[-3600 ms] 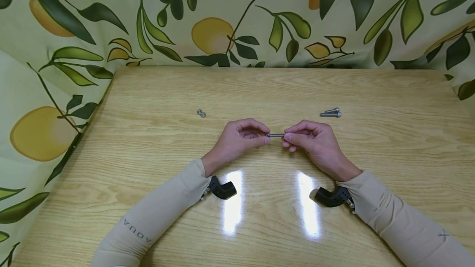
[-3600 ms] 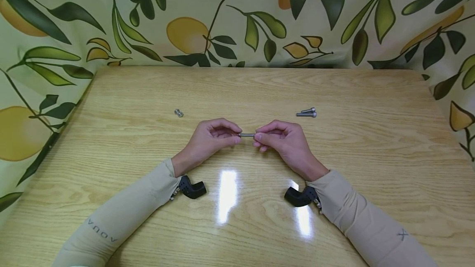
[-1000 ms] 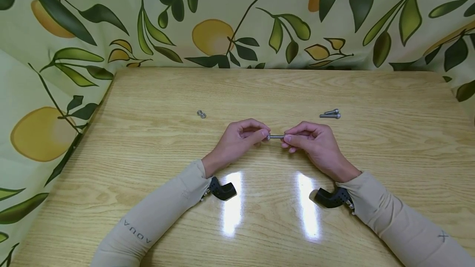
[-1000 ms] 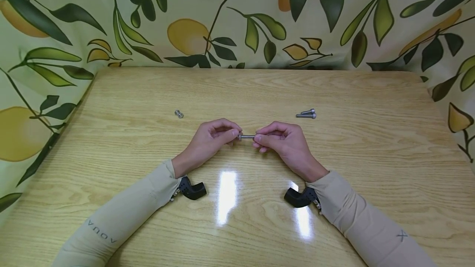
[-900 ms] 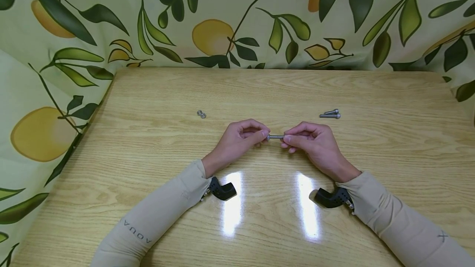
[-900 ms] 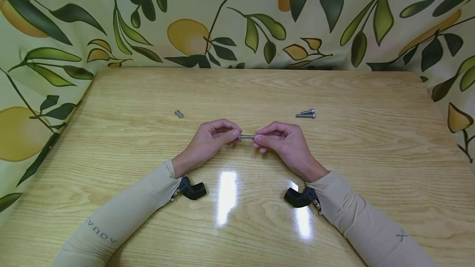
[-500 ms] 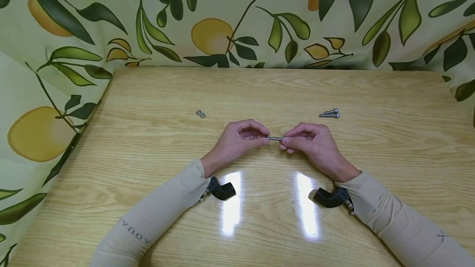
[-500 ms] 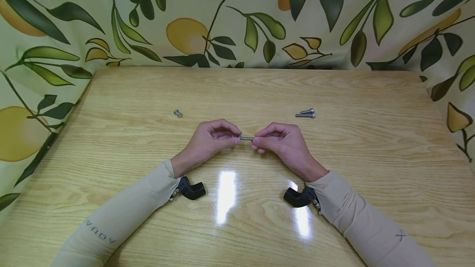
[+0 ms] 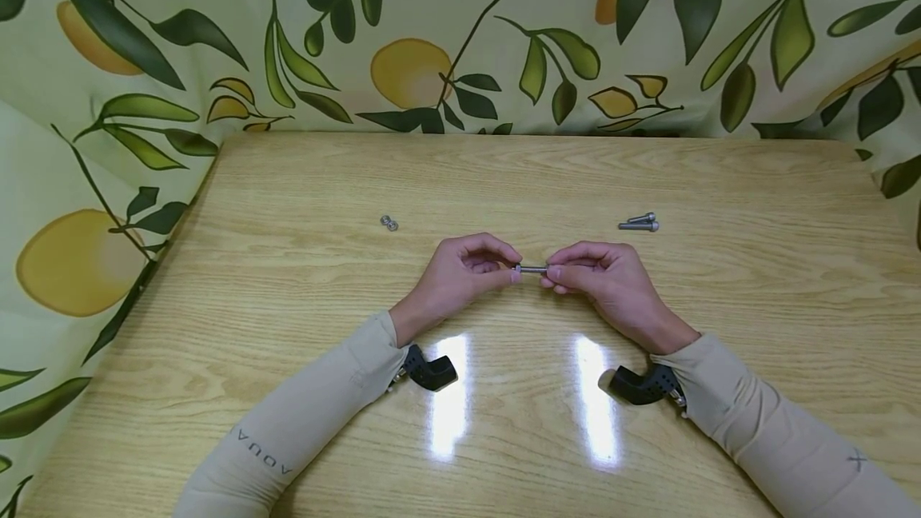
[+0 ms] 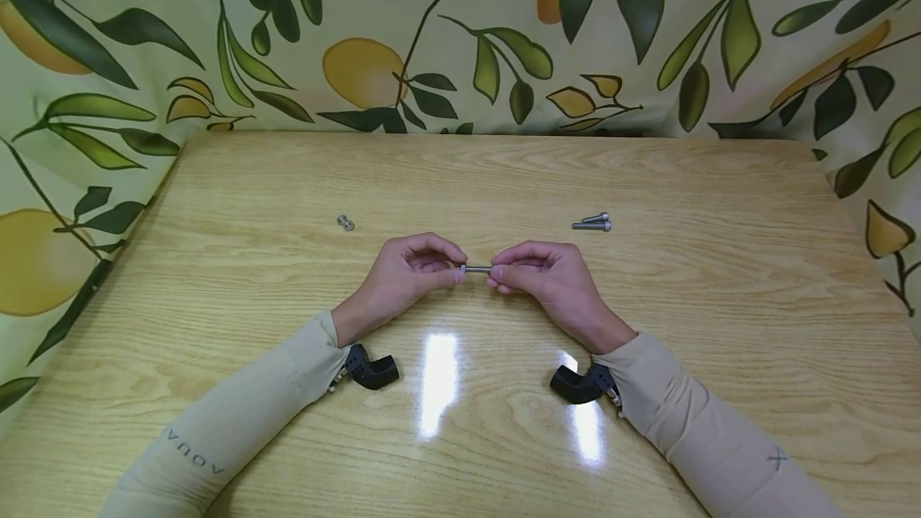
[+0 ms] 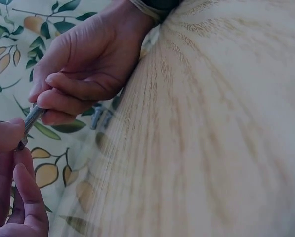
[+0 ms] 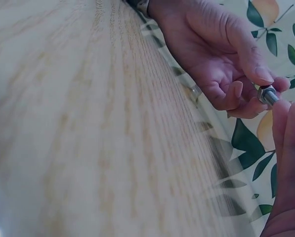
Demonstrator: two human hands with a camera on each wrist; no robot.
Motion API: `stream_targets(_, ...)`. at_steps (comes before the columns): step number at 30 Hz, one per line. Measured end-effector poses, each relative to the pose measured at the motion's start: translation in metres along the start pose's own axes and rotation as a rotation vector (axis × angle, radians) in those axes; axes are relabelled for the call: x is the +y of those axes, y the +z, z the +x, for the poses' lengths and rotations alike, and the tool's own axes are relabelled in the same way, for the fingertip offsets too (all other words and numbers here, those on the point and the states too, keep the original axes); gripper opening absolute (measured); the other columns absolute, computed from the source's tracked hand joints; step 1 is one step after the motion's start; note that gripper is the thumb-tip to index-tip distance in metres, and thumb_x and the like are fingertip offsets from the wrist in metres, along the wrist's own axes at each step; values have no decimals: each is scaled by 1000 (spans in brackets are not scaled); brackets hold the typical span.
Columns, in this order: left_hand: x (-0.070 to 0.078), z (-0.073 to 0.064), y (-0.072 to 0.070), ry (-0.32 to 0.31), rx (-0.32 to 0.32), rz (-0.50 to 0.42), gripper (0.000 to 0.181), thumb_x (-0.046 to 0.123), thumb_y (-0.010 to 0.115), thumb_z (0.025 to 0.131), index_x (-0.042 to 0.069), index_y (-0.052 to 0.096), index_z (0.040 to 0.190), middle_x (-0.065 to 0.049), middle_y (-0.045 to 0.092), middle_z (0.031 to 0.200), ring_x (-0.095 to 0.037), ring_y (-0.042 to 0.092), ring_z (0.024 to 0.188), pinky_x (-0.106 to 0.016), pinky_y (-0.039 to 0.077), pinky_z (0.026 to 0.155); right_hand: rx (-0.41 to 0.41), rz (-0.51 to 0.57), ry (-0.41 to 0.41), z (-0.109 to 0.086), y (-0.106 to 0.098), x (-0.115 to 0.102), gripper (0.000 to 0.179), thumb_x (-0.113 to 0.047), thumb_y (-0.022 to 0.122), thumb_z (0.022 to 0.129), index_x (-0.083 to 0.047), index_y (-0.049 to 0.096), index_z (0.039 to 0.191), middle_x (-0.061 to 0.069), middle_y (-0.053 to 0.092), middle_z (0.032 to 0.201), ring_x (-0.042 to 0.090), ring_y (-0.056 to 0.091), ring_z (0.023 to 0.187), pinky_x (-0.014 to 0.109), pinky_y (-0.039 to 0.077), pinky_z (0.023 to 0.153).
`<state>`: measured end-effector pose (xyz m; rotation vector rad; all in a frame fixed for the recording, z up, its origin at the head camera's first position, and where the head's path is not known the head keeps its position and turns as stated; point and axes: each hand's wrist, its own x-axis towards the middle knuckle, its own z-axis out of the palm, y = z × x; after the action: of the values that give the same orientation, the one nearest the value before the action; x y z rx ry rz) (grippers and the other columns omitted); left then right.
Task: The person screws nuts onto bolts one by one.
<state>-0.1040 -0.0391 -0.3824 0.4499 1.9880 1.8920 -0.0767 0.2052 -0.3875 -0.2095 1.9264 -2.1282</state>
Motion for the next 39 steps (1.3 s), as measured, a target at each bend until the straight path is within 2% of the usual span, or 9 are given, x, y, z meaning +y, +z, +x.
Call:
stream_targets(4,-1,-1,0,-1,-9,-1,20,5,79,90,3,73,110,-13,73,114,-9,68,93,-19,57,83,3,0,-8,0,0,0,21,-2,71,95,14,69,109,2,80,92,11,78,86,22,62,77)
stream_targets(8,-2,-1,-1,-6,-14,19,19,14,72,97,6,72,115,-11,74,113,-13,72,97,-24,58,84,0,21,-15,-1,0,0,19,0,71,95,13,70,108,3,80,94,12,79,86,23,63,77)
stream_targets(12,-2,0,-1,-16,-25,26,18,18,67,102,7,72,115,-15,76,108,-18,75,95,-26,58,79,-1,39,-24,-1,0,-1,16,2,71,95,12,71,107,4,80,94,13,79,86,23,63,78)
stream_targets(15,-1,1,-1,-38,-39,25,17,18,70,100,7,73,114,-14,76,109,-18,76,96,-25,59,80,3,26,-27,-1,0,-2,16,1,71,95,11,71,107,4,80,94,12,79,86,23,63,78)
stream_targets(19,-1,0,-1,-53,-31,42,17,18,74,97,9,74,111,-9,76,113,-13,76,101,-26,60,88,8,-1,-20,-1,0,-2,20,-1,71,95,14,69,109,2,80,93,12,79,87,24,63,79)
stream_targets(24,-1,0,-1,-28,-10,27,18,15,77,94,8,74,110,-10,75,113,-12,74,99,-28,61,89,-2,-1,2,0,0,-1,27,-3,71,96,16,67,114,2,81,94,11,79,89,23,63,80)
stream_targets(31,-2,0,0,20,8,-12,20,5,78,91,1,73,110,-15,74,114,-9,73,96,-23,60,88,-7,-46,18,0,-1,0,23,-5,73,96,11,71,113,0,82,94,10,78,88,23,63,77)
stream_targets(36,-2,1,0,15,-8,-21,25,1,80,88,1,73,112,-15,73,118,-10,71,96,-22,59,90,-12,-53,2,0,-1,0,19,-3,74,94,8,73,109,-1,81,93,8,78,85,22,62,77)
stream_targets(39,-1,0,-1,3,-28,0,25,7,77,92,3,72,116,-12,72,121,-12,71,102,-24,59,93,-17,-12,-5,0,-1,1,18,-1,73,94,9,72,108,0,81,95,10,78,86,22,62,78)
